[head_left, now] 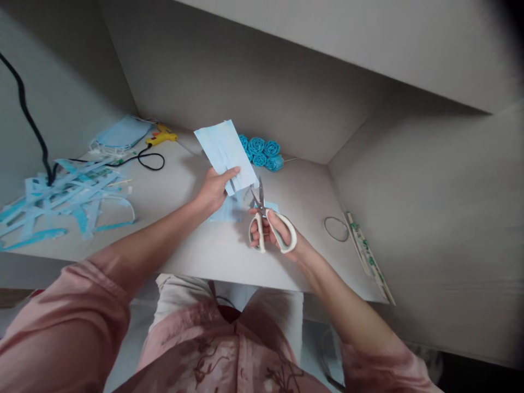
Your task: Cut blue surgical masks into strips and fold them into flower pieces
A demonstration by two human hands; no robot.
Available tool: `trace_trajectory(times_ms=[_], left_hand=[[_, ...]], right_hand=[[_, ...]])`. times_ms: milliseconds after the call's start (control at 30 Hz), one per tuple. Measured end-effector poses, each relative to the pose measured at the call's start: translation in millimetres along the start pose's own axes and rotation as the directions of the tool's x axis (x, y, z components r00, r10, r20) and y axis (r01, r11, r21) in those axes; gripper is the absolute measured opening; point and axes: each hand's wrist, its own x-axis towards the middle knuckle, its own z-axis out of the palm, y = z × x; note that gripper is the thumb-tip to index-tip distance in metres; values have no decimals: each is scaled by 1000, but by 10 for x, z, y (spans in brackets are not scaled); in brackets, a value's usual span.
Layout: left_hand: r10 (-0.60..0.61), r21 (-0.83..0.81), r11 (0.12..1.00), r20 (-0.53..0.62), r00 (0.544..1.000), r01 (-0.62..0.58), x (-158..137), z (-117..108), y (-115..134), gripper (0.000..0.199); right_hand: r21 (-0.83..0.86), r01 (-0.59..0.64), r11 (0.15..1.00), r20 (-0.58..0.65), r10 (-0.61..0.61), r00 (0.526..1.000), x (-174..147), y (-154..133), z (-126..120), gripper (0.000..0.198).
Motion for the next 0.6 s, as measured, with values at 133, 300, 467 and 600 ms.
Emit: trace_trajectory(times_ms=[133, 300, 467, 600], left_hand=[[-24, 27, 999, 32, 999, 23, -88, 52, 6, 43], [-24, 63, 998, 83, 996, 18, -123, 74, 38, 42], [32, 58, 998, 99, 995, -38, -61, 49, 69, 43], [53, 65, 996, 110, 992, -60, -30, 32, 84, 46]], right_hand=[[6, 47, 999, -31, -46, 998, 142, 8, 38, 56], [-109, 98, 989, -84, -108, 991, 224, -2, 30, 59], [-230, 111, 967, -78, -132, 988, 203, -70, -36, 63], [-287, 147, 947, -52, -168, 984, 220, -122, -96, 64]])
